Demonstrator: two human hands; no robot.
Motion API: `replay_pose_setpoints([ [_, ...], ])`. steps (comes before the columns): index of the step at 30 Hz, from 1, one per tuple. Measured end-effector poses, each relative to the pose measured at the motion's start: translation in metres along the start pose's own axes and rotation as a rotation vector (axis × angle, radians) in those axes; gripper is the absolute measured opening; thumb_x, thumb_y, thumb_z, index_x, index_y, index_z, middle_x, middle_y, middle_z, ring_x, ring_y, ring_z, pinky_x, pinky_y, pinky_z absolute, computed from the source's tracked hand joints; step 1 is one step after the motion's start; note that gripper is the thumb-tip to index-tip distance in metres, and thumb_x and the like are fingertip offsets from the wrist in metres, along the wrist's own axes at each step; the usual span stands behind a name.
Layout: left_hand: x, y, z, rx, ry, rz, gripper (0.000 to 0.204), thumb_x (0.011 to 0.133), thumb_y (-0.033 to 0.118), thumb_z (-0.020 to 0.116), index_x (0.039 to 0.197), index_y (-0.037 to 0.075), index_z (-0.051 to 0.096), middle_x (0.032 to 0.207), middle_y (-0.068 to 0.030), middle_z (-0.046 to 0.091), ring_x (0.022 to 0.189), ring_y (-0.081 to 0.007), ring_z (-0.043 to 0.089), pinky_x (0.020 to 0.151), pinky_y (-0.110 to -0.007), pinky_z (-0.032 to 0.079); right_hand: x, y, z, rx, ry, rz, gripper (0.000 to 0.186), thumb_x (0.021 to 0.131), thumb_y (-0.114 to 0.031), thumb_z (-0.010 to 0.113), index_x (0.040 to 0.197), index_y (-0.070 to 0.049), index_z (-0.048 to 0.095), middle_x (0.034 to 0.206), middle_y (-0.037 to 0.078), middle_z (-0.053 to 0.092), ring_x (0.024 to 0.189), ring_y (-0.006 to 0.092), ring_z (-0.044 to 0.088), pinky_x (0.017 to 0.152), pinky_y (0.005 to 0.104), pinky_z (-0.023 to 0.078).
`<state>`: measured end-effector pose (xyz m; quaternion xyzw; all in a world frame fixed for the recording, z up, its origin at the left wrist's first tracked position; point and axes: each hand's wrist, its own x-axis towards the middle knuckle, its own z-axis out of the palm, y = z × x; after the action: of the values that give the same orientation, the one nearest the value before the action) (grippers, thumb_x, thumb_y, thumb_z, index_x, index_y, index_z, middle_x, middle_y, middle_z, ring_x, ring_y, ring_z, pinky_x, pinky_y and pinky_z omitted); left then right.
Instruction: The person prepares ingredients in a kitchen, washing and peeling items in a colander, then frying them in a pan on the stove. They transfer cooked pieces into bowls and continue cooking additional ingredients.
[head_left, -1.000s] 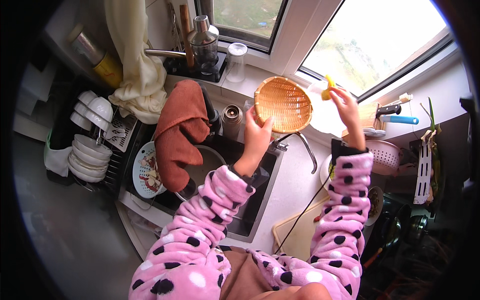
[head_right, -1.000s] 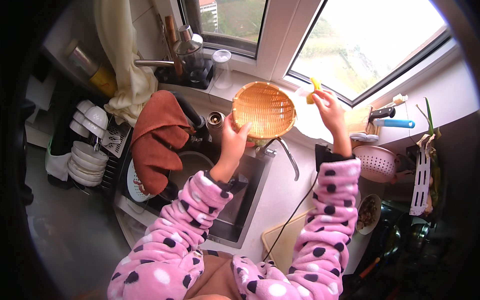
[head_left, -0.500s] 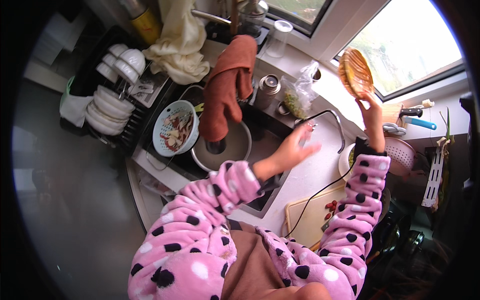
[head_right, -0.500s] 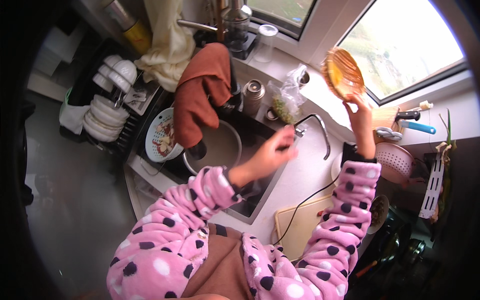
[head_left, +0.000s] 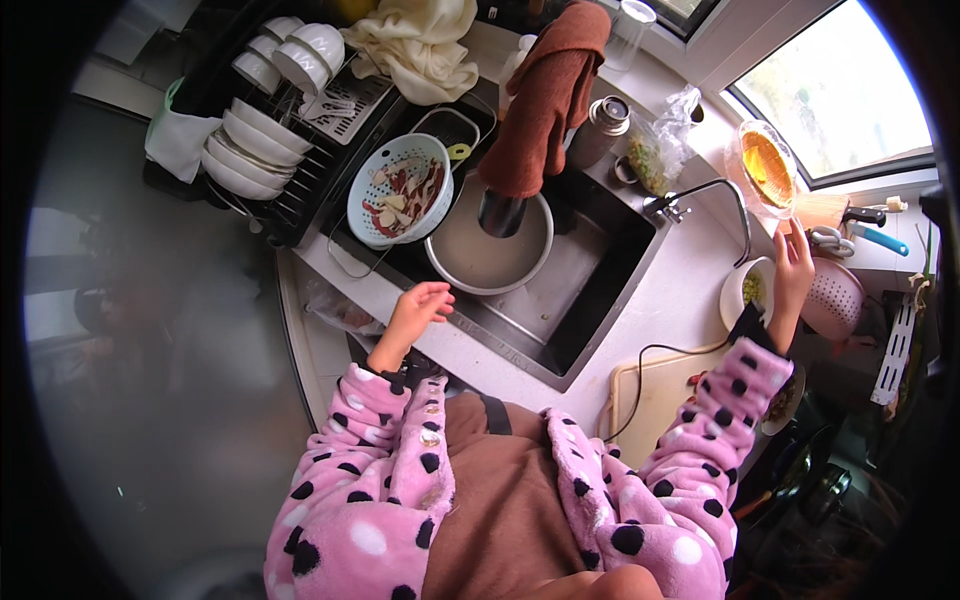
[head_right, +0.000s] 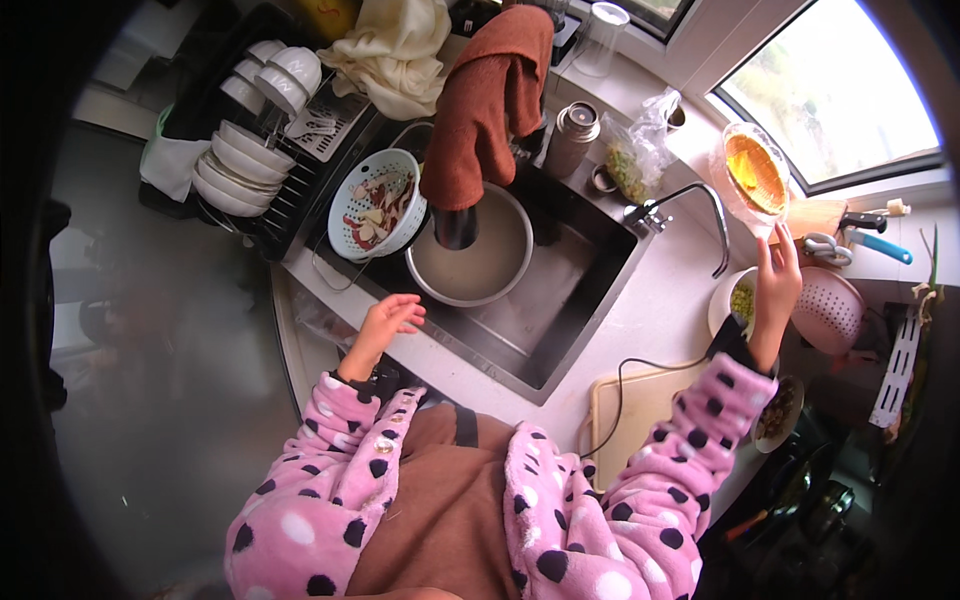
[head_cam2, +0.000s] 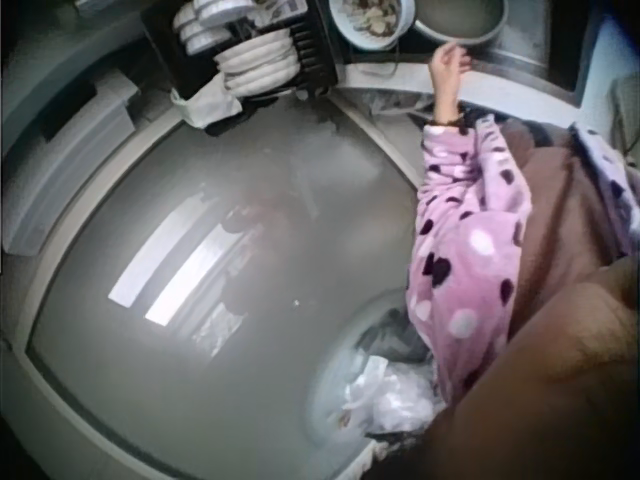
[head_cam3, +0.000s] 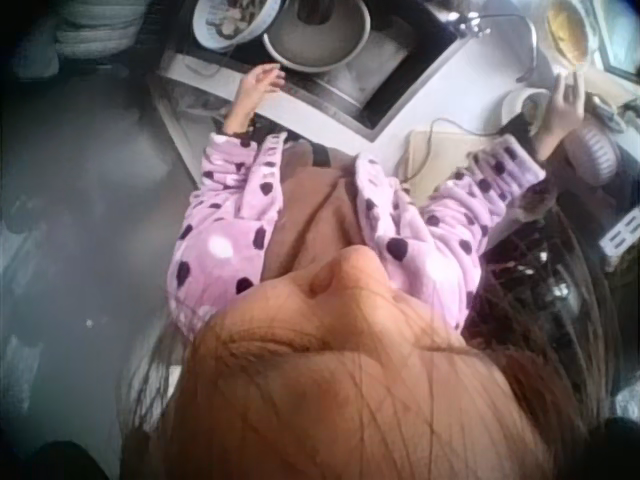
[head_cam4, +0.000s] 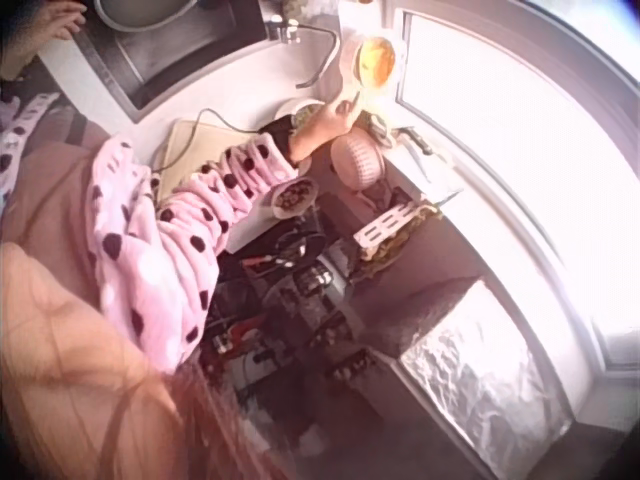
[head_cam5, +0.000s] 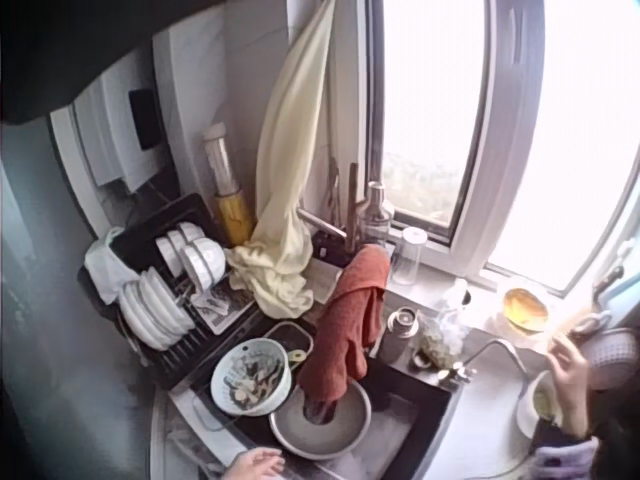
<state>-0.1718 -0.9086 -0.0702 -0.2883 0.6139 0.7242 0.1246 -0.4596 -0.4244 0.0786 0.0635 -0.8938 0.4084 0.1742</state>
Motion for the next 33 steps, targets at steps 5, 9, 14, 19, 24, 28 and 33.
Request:
replay_pose_setpoints([
  [5,0.01,-0.013,-0.026,-0.017,0.269,0.065,0.028,0.089,0.02,0.055,0.11,0.001,0.056,0.095,-0.0085,0.062,0.08,-0.0139,0.061,0.064,-0.025,0.051,-0.122,-0.062,0.023,0.199,0.074,0.095,0.024,0.088,-0.003,0.054,0.111,0.0,0.06,0.1,0.007,0.064,0.085,0.0133,0.062,0.074,0.0249,0.05],
  [9,0.022,-0.013,-0.031,-0.087,0.279,0.041,0.027,0.089,0.02,0.055,0.108,0.001,0.056,0.095,-0.0087,0.062,0.08,-0.0148,0.061,0.064,-0.026,0.051,-0.189,-0.06,0.098,0.414,-0.368,0.434,0.024,0.088,-0.008,0.056,0.11,-0.001,0.06,0.098,0.009,0.064,0.081,0.0132,0.063,0.064,0.0238,0.051],
  [14,0.022,-0.015,-0.023,-0.044,0.157,0.015,0.027,0.09,0.02,0.054,0.108,0.0,0.056,0.096,-0.0103,0.062,0.081,-0.0167,0.062,0.066,-0.028,0.052,-0.218,-0.041,0.181,0.486,-0.396,0.755,0.033,0.086,-0.007,0.058,0.118,-0.001,0.053,0.105,0.011,0.061,0.078,0.0137,0.061,0.059,0.0243,0.052],
  [19,0.015,-0.017,-0.02,-0.047,0.103,-0.015,0.024,0.09,0.017,0.054,0.108,0.001,0.057,0.095,-0.0097,0.062,0.078,-0.0147,0.061,0.064,-0.026,0.052,-0.126,-0.037,0.223,0.207,0.047,0.3,0.048,0.08,-0.009,0.063,0.123,0.002,0.045,0.105,0.018,0.055,0.07,0.0254,0.06,0.068,0.0332,0.049],
  [24,0.015,-0.009,-0.021,-0.035,0.071,-0.011,0.024,0.09,0.016,0.053,0.108,0.001,0.057,0.095,-0.0095,0.063,0.077,-0.0142,0.061,0.064,-0.026,0.051,0.005,-0.047,0.254,-0.342,0.332,0.231,0.098,0.068,-0.038,0.073,0.128,0.02,0.022,0.133,0.035,0.029,0.128,0.0406,0.026,0.107,0.0392,0.025],
  [28,0.014,-0.002,-0.025,-0.046,0.058,0.011,0.024,0.09,0.016,0.053,0.108,0.001,0.057,0.094,-0.0095,0.063,0.078,-0.0145,0.062,0.064,-0.026,0.051,0.051,-0.027,0.251,-0.283,0.208,0.642,0.096,0.066,-0.048,0.073,0.13,0.01,0.032,0.121,0.03,0.048,0.117,0.0373,0.046,0.098,0.0397,0.037],
  [33,0.014,-0.002,-0.029,-0.043,0.017,-0.016,0.024,0.09,0.016,0.053,0.108,0.0,0.056,0.094,-0.0094,0.063,0.078,-0.0146,0.062,0.065,-0.026,0.051,0.078,0.011,0.228,-0.203,0.202,0.345,0.049,0.07,-0.032,0.07,0.098,0.007,0.063,0.089,0.023,0.065,0.086,0.029,0.064,0.078,0.0367,0.048],
])
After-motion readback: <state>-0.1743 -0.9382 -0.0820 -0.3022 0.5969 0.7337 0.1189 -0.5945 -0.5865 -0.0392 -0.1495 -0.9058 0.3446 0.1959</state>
